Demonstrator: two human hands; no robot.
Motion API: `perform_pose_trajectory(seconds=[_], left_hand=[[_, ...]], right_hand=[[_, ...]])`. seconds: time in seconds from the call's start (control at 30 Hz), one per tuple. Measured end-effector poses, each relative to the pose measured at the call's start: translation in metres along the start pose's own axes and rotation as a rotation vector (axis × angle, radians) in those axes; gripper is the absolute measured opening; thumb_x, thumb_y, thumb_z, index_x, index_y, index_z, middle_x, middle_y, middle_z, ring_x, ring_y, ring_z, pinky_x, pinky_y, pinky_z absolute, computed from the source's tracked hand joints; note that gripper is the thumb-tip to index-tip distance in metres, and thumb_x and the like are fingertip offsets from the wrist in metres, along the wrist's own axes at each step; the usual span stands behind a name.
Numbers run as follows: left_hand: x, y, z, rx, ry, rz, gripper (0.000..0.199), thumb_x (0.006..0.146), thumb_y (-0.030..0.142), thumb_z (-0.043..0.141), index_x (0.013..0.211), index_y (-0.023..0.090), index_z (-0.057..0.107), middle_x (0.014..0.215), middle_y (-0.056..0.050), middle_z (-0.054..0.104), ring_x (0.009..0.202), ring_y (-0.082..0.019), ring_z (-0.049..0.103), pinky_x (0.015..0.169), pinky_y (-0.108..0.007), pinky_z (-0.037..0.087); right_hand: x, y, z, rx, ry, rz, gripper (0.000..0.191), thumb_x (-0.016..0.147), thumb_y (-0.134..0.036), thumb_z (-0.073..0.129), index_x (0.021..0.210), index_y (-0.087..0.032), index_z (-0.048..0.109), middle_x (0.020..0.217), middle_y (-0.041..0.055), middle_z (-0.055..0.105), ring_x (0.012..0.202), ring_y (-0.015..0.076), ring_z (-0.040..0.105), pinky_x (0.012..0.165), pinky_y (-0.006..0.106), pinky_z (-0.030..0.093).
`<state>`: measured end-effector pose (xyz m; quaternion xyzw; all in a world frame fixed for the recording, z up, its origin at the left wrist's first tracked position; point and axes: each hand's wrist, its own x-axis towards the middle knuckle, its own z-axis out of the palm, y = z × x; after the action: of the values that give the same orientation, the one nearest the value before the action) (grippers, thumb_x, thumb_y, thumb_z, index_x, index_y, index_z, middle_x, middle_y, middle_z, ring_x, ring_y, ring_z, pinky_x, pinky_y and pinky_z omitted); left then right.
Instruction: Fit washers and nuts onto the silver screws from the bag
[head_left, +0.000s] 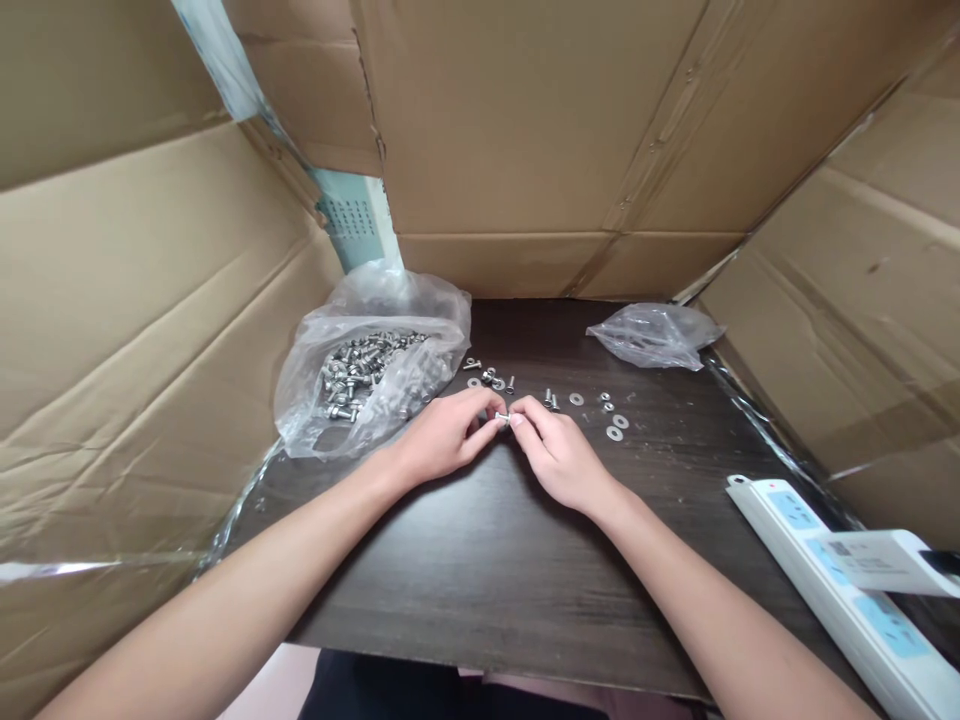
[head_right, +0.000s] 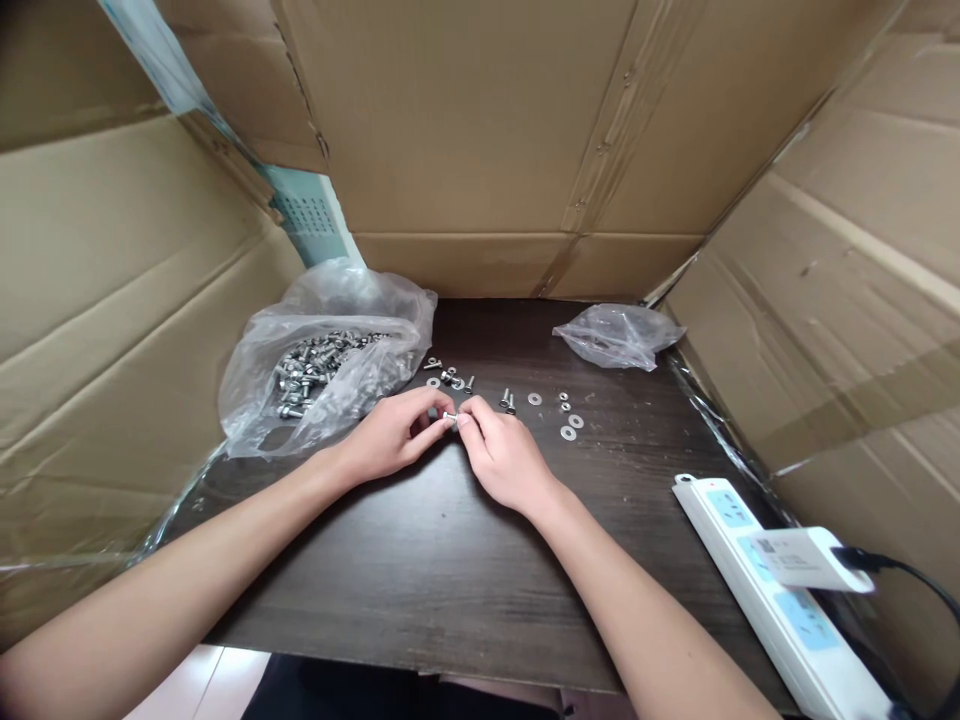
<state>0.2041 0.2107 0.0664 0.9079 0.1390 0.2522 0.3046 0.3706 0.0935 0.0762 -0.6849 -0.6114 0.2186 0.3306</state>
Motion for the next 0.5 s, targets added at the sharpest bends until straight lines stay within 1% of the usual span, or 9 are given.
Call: perform_pose_trajectory(seconds=[0.2, 0.5], left_hand=[[0.0007, 0.0007, -0.0006, -0.005, -0.002, -0.015, 0.013, 0.1, 0.028, 0.054, 0.104, 0.018, 0.062, 0.095, -0.002, 0.067, 0.068, -0.011, 0.058, 0.067, -0.026, 0.046], [0.0012, 0.0008, 0.0, -0.009, -0.001, -0.023, 0.014, 0.1, 0.029, 0.054, 0.104, 0.018, 0.061, 0.095, -0.002, 0.067, 0.067, -0.01, 0.057, 0.067, -0.025, 0.045]], right_hand=[[-0.0011, 0.0007, 0.0001, 0.038, -0.01, -0.035, 0.017, 0.102, -0.035, 0.042, 0.097, -0.023, 0.053, 0.075, -0.0011, 0.06, 0.068, 0.0169, 0.052, 0.068, 0.029, 0.036], [-0.001, 0.0008, -0.0003, -0.004, 0.001, -0.029, 0.021, 0.103, -0.035, 0.04, 0.094, -0.022, 0.053, 0.077, 0.0007, 0.062, 0.07, 0.0174, 0.055, 0.068, 0.029, 0.037]])
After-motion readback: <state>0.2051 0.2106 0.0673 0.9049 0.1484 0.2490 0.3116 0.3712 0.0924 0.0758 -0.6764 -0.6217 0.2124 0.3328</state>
